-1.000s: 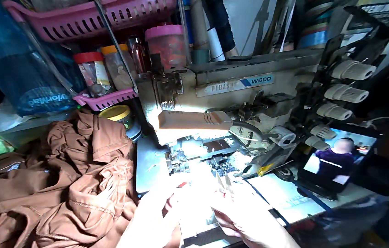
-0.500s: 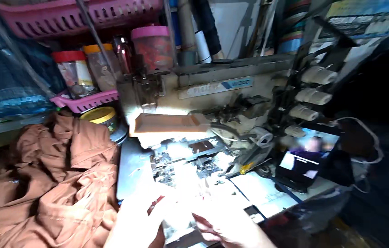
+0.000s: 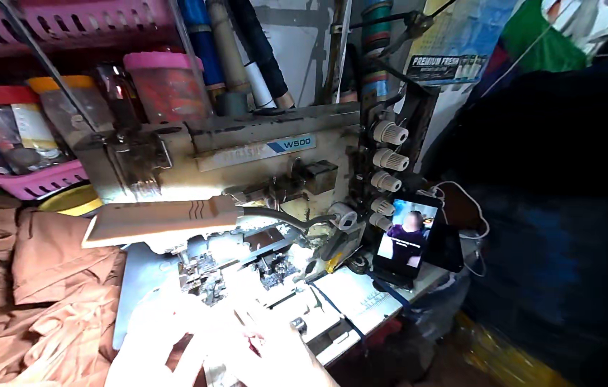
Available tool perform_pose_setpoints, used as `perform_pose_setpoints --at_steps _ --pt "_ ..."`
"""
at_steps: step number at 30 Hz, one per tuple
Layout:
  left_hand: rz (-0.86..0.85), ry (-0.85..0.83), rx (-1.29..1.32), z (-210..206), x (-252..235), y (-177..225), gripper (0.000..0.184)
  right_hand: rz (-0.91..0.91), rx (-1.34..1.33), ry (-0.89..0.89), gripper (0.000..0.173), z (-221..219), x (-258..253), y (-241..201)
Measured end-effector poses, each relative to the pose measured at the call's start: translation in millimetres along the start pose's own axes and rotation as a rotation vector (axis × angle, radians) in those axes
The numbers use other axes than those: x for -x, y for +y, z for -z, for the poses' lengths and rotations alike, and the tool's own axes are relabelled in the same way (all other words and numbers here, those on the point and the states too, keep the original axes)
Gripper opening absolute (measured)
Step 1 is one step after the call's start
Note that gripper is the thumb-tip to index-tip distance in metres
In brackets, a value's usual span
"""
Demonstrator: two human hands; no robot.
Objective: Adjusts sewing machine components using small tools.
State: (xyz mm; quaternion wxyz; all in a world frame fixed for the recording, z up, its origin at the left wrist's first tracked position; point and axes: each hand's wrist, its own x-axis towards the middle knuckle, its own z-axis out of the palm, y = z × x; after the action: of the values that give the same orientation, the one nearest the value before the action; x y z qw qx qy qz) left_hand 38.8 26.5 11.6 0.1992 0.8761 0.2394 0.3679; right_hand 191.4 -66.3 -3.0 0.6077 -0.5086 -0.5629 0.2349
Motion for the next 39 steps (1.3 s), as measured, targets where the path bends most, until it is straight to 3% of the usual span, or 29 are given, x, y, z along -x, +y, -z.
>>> perform_pose_setpoints --at_steps 4,6,11,14,17,24,31,34,39 --pt "0.029 -0.01 -0.044 -1.8 1.9 2.5 0.023 0.108 0.174 0.095 0.018 -1.7 0.5 1.6" --pt "0.045 0.013 -0.036 -5.6 2.2 1.3 0.021 0.073 0.185 0.078 0.017 2.4 0.6 4.2" --pt "0.159 0.129 0.001 -7.1 4.6 -5.4 0.022 -0.399 -0.158 0.031 0.007 13.0 -2.6 -2.4" --pt "0.068 -0.004 0.132 1.3 6.1 -14.7 0.026 -0.547 -0.3 0.017 0.008 15.7 -7.4 -3.6" --pt "0.024 -0.132 0.22 2.0 3.4 -15.9 0.031 -0.508 -0.339 -0.031 0.008 15.6 -9.6 -1.8" --pt "0.047 -0.006 0.147 -0.2 -0.7 -10.5 0.018 -0.483 -0.332 -0.114 0.006 16.9 -12.0 -2.3" --pt "0.036 0.049 -0.063 -2.9 -2.5 -13.0 0.024 -0.458 -0.232 -0.072 0.006 17.3 -12.8 2.8" --pt "0.043 0.066 -0.11 -1.0 -4.8 -14.8 0.025 -0.463 -0.218 -0.018 0.019 21.5 -17.9 4.7" --pt "0.0 0.106 -0.118 -3.5 -7.9 -17.0 0.027 -0.324 -0.281 -0.146 0.016 14.3 -20.7 5.5"
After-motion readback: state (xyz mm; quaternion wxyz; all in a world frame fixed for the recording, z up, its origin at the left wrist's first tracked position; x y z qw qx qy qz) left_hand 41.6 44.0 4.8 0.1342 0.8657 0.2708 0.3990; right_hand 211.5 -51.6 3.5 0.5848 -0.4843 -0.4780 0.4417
